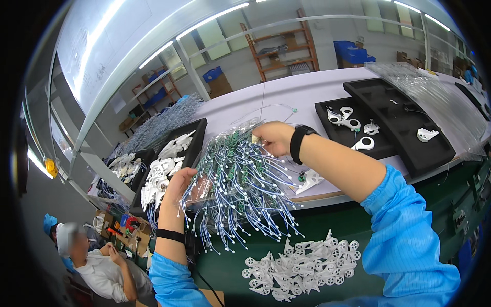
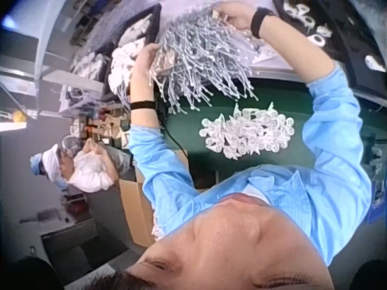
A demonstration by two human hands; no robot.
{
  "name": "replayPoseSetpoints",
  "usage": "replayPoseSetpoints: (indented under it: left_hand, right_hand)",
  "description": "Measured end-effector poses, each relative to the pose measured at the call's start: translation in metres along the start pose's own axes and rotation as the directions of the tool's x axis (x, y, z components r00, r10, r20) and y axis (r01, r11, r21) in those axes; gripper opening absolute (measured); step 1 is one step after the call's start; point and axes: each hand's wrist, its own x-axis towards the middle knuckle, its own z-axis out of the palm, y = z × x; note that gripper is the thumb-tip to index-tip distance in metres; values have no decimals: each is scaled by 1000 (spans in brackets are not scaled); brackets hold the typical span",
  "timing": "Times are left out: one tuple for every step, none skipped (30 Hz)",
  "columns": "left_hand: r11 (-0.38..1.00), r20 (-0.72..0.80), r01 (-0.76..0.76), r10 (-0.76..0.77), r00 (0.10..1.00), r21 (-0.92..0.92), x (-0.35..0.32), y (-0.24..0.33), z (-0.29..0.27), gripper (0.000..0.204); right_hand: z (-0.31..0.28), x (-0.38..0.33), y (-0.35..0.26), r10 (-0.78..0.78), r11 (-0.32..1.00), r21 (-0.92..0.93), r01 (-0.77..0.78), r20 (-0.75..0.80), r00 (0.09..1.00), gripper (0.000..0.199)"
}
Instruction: Assembling plastic parts with wires and organizing them into bundles on an assembly line.
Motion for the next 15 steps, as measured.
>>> replayPoseSetpoints:
  left_hand:
    - [1000,1,-3,3,1000,0,2,0,-1,26]
    - [999,1,-13,13,1000,44,2,0,-5,25]
    - [996,2,-23,23,1000,88,3,-1,-10,23]
    - [997,-30,-20,22,999,78,9,-3,-20,21]
    - [997,-28,-20,22,999,80,7,-3,-15,21]
    - [996,-70,-54,59,996,72,3,-2,-7,22]
    - [994,-112,-88,95,989,64,2,-2,-2,23]
    - [994,-116,-92,99,988,64,2,2,-5,23]
    - [993,-130,-73,85,988,93,4,7,-11,27]
    - [991,-144,-53,70,987,122,4,9,-14,30]
    - [991,-141,-55,73,987,124,3,11,-12,30]
    - [994,-8,-97,98,995,59,0,12,-9,34]
    - [992,123,-129,129,984,-12,-5,12,-5,37]
    - [975,128,-223,218,967,21,-15,12,5,40]
    - [974,129,-225,220,967,21,-22,12,9,40]
  right_hand:
    - [-1,-1,2,-3,1000,-1,3,1,1000,8]
    - [10,-14,1,-47,999,-10,46,-44,998,9]
    - [16,-20,0,-91,996,-20,90,-90,992,11]
    - [12,-12,3,-113,994,-8,113,-55,992,13]
    - [10,-11,1,-115,993,-7,114,-57,992,13]
    - [9,-10,0,-149,988,26,149,-16,989,13]
    - [7,-8,-2,-184,981,61,182,22,983,13]
    - [11,-7,-6,-243,969,60,241,37,969,11]
    - [12,-8,-10,-242,969,61,240,42,969,11]
    - [13,-9,-14,-248,969,11,248,62,967,10]
    - [13,-11,-20,-258,964,-40,262,79,963,10]
    - [14,-13,-22,-276,961,-3,278,111,955,9]
    - [15,-18,-24,-277,960,-3,279,109,955,9]
    - [19,-30,-29,-267,964,38,264,136,954,9]
    - [22,-39,-32,-255,966,79,245,163,953,9]
